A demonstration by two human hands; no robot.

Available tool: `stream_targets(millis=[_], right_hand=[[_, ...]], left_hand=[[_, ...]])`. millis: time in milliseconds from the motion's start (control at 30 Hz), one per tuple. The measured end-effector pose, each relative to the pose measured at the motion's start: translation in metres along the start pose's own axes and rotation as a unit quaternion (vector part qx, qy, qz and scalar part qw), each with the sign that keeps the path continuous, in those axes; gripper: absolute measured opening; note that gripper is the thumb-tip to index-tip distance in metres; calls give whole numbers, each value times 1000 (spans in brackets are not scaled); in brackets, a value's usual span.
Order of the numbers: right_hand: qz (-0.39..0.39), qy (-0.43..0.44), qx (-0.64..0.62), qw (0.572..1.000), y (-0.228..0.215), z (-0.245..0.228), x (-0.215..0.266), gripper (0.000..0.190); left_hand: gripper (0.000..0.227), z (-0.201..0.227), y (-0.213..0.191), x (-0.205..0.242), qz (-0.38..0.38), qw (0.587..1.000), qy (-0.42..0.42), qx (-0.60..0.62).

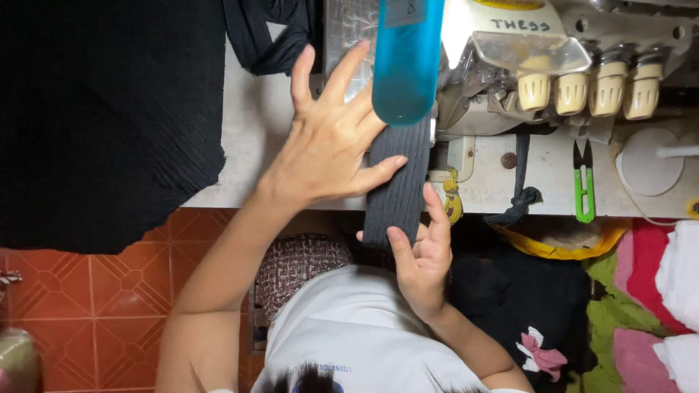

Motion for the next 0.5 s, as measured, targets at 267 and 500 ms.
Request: stream_targets(millis=[267, 500], right_hand=[[26, -26, 77, 996, -8, 13, 18, 52], [39, -56, 170, 983, -7, 3, 4, 44]], left_hand=[[64, -25, -2, -29, -18, 999, -5, 39], [60, -45, 8, -48, 3, 1000, -9, -28]])
Point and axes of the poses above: each hand's wrist, its own x-axis away from the middle knuckle, its own y-axis out of the palm, z = x × y, the point moved 6 cm from there along -x, towards the middle knuckle, and after that the axes turned 8 degrees about -y, right-handed, at the moved point
